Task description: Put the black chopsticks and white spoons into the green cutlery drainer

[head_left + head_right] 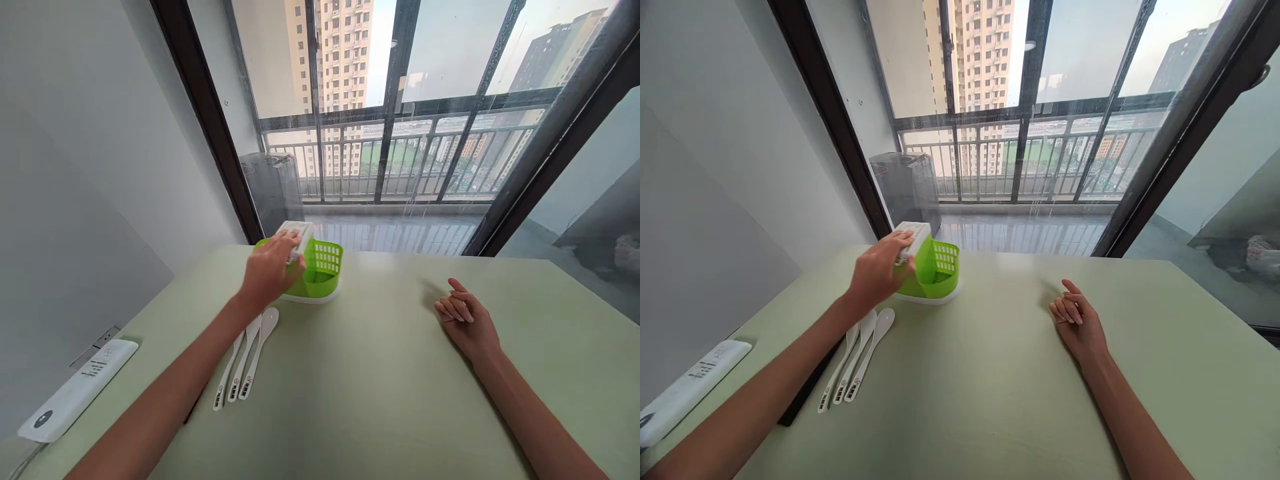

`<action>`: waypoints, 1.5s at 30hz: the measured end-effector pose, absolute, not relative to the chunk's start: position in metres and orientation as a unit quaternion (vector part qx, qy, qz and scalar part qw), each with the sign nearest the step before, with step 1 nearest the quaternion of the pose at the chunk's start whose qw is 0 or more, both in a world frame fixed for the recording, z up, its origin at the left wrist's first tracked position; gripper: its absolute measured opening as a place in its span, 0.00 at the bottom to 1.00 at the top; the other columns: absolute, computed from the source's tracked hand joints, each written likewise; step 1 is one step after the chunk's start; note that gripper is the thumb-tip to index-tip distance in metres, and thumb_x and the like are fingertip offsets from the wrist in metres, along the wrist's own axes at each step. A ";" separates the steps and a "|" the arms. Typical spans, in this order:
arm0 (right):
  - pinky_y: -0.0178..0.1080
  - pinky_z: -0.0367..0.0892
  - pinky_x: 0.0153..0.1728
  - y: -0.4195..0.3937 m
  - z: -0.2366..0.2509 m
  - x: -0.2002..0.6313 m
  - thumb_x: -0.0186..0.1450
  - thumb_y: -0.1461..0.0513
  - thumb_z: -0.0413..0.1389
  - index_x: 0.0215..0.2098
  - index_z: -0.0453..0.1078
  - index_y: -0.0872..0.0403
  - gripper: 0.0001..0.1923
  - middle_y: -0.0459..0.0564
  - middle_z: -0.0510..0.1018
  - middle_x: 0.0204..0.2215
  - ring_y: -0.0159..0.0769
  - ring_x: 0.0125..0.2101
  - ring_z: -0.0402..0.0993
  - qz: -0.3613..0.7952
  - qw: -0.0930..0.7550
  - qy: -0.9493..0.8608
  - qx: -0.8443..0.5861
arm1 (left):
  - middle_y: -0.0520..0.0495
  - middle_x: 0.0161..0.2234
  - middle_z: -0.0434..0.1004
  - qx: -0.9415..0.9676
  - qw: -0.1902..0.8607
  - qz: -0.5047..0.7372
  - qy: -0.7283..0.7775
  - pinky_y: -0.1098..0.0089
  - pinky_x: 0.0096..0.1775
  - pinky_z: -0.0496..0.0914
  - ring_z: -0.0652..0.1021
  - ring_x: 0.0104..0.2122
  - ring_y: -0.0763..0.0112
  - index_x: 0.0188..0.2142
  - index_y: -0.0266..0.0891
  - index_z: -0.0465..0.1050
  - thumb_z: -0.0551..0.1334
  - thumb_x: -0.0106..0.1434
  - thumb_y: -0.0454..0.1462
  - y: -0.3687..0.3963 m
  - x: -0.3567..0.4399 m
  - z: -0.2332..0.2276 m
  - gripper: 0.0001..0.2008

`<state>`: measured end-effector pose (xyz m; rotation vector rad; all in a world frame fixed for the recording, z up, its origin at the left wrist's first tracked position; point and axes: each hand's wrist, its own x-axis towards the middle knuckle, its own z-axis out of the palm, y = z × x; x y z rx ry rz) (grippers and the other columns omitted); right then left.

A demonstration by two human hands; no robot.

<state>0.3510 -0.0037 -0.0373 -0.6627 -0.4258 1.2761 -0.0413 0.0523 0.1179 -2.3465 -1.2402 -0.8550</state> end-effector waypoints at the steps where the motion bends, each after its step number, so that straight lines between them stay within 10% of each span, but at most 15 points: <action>1: 0.28 0.61 0.22 -0.004 -0.038 0.351 0.56 0.69 0.66 0.45 0.75 0.53 0.19 0.30 0.54 0.08 0.24 0.15 0.48 0.581 0.731 -0.193 -0.302 | 0.43 0.60 0.78 -0.821 0.179 -0.300 -0.451 0.57 0.63 0.69 0.73 0.64 0.58 0.54 0.39 0.73 0.58 0.70 0.38 0.055 -0.054 0.119 0.15; 19: 0.30 0.61 0.21 -0.001 -0.043 0.354 0.55 0.68 0.66 0.41 0.74 0.52 0.16 0.31 0.52 0.08 0.26 0.16 0.48 0.580 0.724 -0.198 -0.317 | 0.36 0.63 0.70 -0.829 0.209 -0.328 -0.402 0.44 0.64 0.62 0.67 0.66 0.50 0.56 0.40 0.69 0.58 0.71 0.34 0.034 -0.082 0.116 0.14; 25: 0.30 0.58 0.20 -0.003 -0.038 0.352 0.54 0.68 0.67 0.40 0.73 0.51 0.16 0.31 0.52 0.08 0.26 0.16 0.47 0.579 0.722 -0.202 -0.321 | 0.45 0.47 0.78 -0.897 0.054 -0.293 -0.327 0.65 0.45 0.76 0.81 0.43 0.67 0.48 0.43 0.71 0.58 0.71 0.33 -0.011 -0.018 0.064 0.08; 30: 0.32 0.56 0.19 -0.004 -0.033 0.349 0.53 0.67 0.68 0.38 0.72 0.50 0.16 0.32 0.52 0.12 0.26 0.17 0.47 0.574 0.721 -0.211 -0.326 | 0.53 0.34 0.79 -0.878 -0.167 -0.263 -0.364 0.74 0.31 0.70 0.73 0.22 0.78 0.43 0.41 0.75 0.58 0.69 0.32 -0.038 0.019 0.017 0.08; 45: 0.33 0.56 0.20 -0.008 -0.032 0.347 0.54 0.68 0.68 0.30 0.69 0.51 0.13 0.36 0.51 0.19 0.26 0.20 0.48 0.554 0.710 -0.231 -0.370 | 0.54 0.25 0.78 -0.890 -0.171 -0.264 -0.331 0.72 0.31 0.69 0.77 0.24 0.72 0.41 0.40 0.77 0.59 0.66 0.31 -0.055 0.025 -0.005 0.08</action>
